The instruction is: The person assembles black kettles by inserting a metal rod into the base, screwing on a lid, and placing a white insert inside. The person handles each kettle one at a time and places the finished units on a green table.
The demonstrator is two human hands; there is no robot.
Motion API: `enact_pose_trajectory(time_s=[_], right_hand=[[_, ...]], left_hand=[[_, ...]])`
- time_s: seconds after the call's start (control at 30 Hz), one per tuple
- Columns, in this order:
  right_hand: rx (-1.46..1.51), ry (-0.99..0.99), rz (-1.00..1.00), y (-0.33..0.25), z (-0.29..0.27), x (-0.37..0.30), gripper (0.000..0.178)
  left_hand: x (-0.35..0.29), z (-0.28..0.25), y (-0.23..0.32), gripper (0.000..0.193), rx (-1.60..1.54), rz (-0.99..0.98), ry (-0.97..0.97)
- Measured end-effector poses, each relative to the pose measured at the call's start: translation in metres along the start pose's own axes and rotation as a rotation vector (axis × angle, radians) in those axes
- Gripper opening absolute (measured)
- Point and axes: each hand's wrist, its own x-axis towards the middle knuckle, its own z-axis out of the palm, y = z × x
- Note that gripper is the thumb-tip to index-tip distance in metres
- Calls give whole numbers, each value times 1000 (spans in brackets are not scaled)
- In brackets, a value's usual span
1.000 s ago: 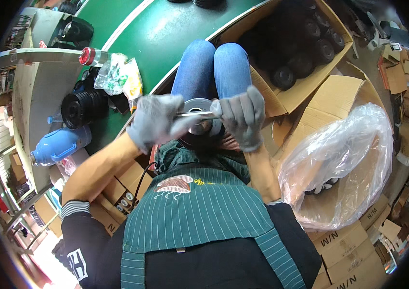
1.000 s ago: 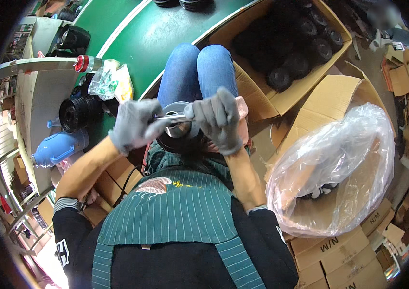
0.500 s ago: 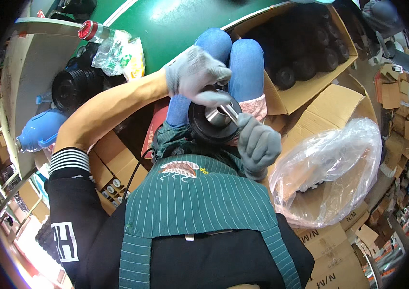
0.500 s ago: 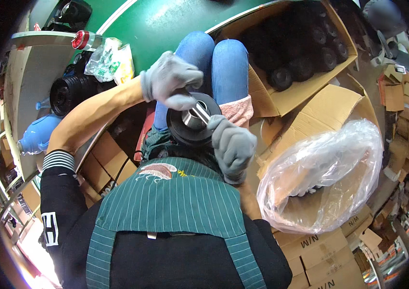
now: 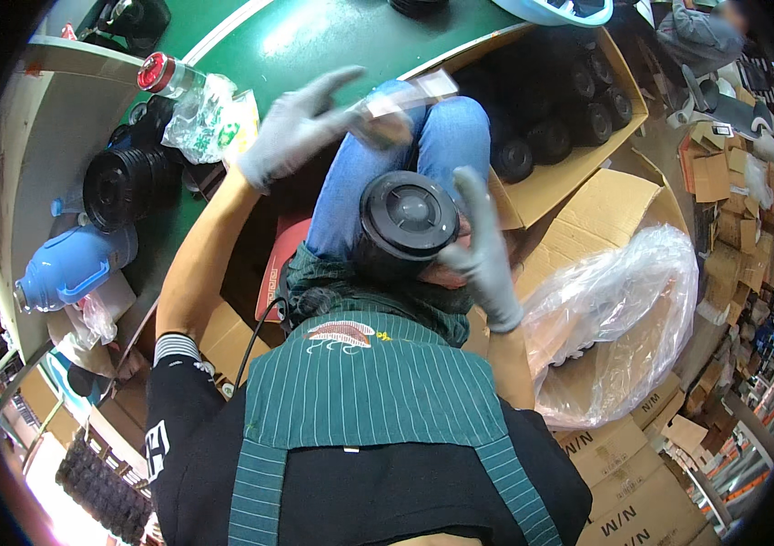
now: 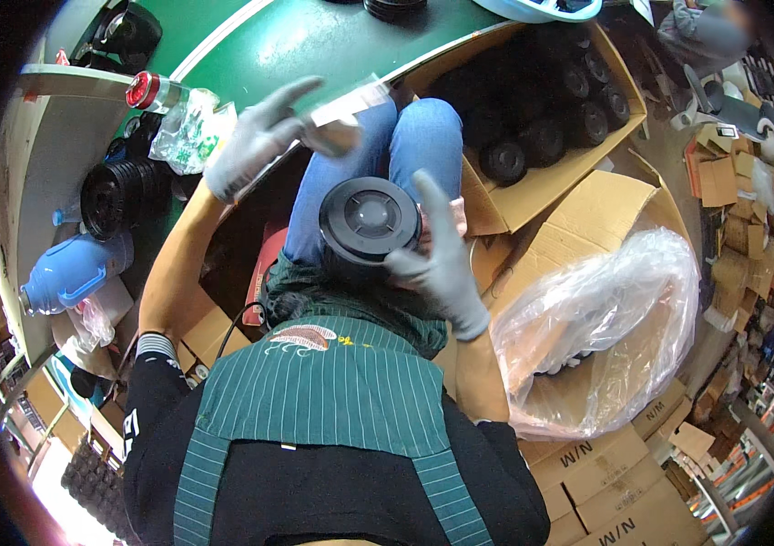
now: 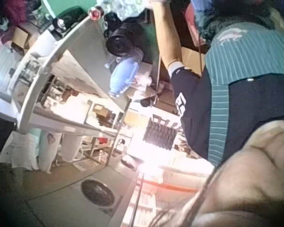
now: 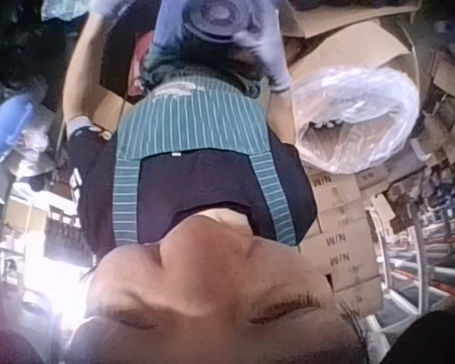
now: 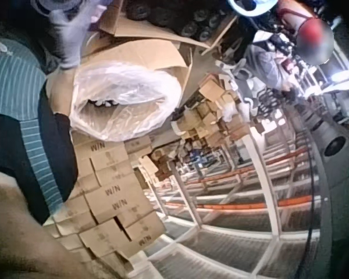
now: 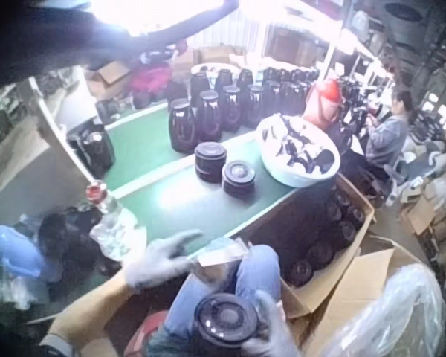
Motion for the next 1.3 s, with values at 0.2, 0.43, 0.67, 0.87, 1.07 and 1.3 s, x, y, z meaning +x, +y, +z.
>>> enact_pose_trajectory(time_s=[0.2, 0.43, 0.67, 0.87, 1.07, 1.3], right_hand=[[-498, -7, -107, -2, 24, -9, 115], [-457, 125, -472, -17, 27, -47, 94], [-13, 408, -181, -44, -2, -12, 84], [765, -7, 393, 50, 9, 56, 61], [-326, 169, -84, 22, -19, 177, 41], [-678, 700, -86, 23, -144, 372, 47]], left_hand=[[47, -13, -77, 74, 203, -397, 263], [66, -4, -114, 75, 556, -430, 273], [1, -18, -52, 89, 773, 498, 185], [-97, 15, 6, 54, 72, 375, 170], [-60, 8, 51, 14, -70, 33, 263], [-16, 5, 50, 27, -62, -148, 190]])
